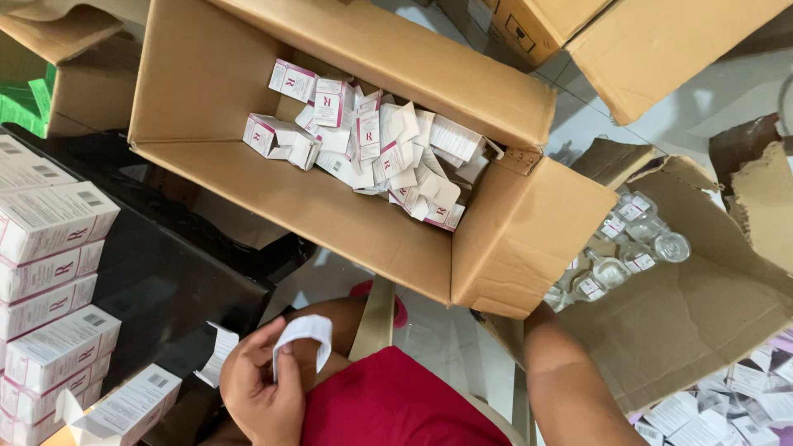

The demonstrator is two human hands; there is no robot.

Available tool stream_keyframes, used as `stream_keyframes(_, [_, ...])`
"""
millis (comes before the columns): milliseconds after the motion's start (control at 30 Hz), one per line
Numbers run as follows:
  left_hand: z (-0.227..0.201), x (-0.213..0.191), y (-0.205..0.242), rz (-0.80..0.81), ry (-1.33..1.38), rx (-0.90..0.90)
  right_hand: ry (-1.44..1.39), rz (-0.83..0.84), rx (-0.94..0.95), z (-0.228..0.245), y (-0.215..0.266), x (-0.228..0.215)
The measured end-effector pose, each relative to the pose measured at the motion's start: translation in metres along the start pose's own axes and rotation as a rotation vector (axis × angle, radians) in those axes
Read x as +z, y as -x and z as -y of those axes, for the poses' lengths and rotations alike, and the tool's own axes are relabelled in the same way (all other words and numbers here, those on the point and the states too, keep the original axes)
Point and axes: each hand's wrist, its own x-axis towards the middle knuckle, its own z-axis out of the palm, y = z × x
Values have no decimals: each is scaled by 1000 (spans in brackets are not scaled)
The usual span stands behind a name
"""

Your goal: The person sits on the floor and repeatedly picks up small white boxes and clear plastic bottles. They place each bottle into a box, fold the flaps to close it, and set the completed package aside. The person continues this process with multiple units throughout the clip.

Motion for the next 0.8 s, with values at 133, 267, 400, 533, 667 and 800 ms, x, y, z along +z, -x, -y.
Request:
stream_keyframes(133, [-13,-2,-9,-6,-44,-31,-8,-7,-30,-7,15,0])
stream_keyframes(267, [-25,-6,-12,-46,-43,36,7,-10,-62,-30,50,-4])
stream_keyframes(400, [-38,-22,-18,-22,-222,90,14,-107,-94,-50,82,-24])
stream_keyframes(533, [-52,-43,-19,-90,-272,196,-19,-349,-124,-58,107,-62])
stream_keyframes(667, [-49,-58,-14,-173,-120,129,-110,-741,-135,-73,135,-108])
stream_keyframes(800, [-30,-71,6,-247,39,64,-77,-1388,-405,-52,129,-197])
